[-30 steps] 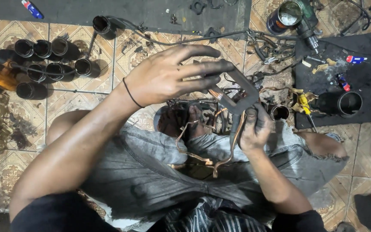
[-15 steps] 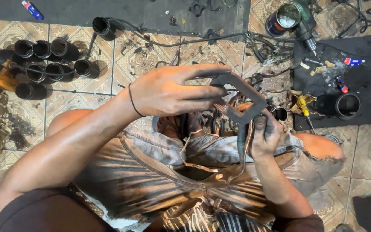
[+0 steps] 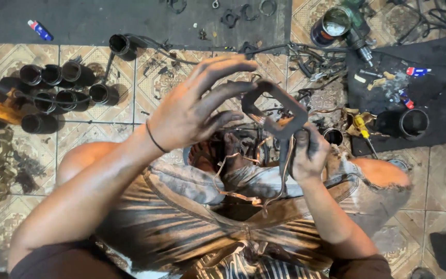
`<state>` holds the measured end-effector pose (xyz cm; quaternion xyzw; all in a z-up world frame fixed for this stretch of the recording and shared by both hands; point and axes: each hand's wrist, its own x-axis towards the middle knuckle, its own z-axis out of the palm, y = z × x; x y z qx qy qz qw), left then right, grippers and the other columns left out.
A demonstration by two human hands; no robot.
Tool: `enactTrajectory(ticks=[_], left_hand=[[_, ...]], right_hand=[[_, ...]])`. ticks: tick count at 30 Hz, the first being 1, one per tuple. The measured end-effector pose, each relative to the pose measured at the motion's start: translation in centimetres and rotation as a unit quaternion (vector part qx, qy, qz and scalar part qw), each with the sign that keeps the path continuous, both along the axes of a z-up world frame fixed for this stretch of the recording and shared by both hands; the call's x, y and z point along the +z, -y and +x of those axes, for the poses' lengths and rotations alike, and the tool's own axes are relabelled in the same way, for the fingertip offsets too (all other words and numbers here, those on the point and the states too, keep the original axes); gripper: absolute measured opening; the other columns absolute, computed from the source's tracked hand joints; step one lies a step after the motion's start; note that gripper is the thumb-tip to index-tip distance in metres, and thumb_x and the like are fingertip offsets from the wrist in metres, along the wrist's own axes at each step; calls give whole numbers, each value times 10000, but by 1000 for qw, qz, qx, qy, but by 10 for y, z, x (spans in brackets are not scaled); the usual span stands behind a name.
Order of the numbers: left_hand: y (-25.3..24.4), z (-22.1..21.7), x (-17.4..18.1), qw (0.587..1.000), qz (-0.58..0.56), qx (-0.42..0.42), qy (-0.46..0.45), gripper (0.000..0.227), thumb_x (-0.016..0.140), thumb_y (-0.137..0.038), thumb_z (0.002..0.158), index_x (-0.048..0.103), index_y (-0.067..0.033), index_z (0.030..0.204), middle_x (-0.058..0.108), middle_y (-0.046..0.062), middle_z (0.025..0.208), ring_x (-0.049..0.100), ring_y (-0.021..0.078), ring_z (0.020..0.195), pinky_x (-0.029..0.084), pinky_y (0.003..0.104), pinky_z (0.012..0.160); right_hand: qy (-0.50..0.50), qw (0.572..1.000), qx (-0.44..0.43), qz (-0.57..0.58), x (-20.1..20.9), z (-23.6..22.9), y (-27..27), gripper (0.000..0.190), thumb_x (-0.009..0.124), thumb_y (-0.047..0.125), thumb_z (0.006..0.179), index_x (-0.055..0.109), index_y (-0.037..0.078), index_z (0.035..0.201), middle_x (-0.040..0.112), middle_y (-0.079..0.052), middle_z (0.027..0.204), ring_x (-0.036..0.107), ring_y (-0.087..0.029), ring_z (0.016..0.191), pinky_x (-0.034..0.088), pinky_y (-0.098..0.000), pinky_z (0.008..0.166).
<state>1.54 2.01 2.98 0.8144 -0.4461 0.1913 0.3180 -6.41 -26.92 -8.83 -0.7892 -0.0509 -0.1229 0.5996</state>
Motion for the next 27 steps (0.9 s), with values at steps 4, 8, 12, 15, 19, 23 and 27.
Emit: enactTrajectory(ticks=[4,8,12,15,19,23,27], left_hand=[[22,-11,-20,997,10,-40,61,272,912,-182,908,777,-154,1143,492,24,1462,377,269,1418,487,495,1152],[32,-20,-15,984,72,0,165,90,680,-264,1042,696,-206,1110,679,-19,1095,640,229,1132,463,425,975],[28,-17,-19,986,50,-26,159,180,592,-262,1048,710,-170,949,661,29,918,643,267,1007,471,464,936],[30,-17,-19,979,81,-15,185,125,663,-250,998,735,-192,915,670,20,914,650,234,965,498,432,920],[37,-17,-24,975,41,-39,217,206,563,-190,1047,687,-148,888,623,50,888,637,268,925,517,405,867],[41,-15,-27,973,29,-49,222,258,489,-179,1069,670,-135,891,613,66,890,641,290,911,535,411,855],[41,-14,-32,972,27,-45,229,265,497,-162,1061,697,-109,896,612,76,896,644,290,902,542,414,833]], right_hand=[[-7,993,32,115,-18,-3,-9,497,548,556,1040,683,77,1037,711,-33,889,683,-151,693,587,-278,568],[43,996,45,68,3,-1,-25,346,535,364,1073,643,45,992,650,-117,847,654,-253,725,531,-368,650],[85,996,27,5,3,1,-31,372,533,263,1063,599,15,794,566,-110,629,585,-209,638,480,-404,568],[89,996,24,15,-12,-1,-27,344,545,240,1068,633,1,837,594,-112,661,609,-179,723,501,-408,598],[66,997,28,8,8,-3,-34,356,517,262,1062,629,4,844,577,-132,652,608,-252,647,475,-406,588],[67,998,16,8,8,-1,-31,316,510,210,1069,639,-25,903,573,-148,672,574,-194,711,479,-419,608],[60,998,1,6,-29,-8,-19,297,536,192,1071,646,-71,988,579,-132,698,565,-180,761,483,-407,641]])
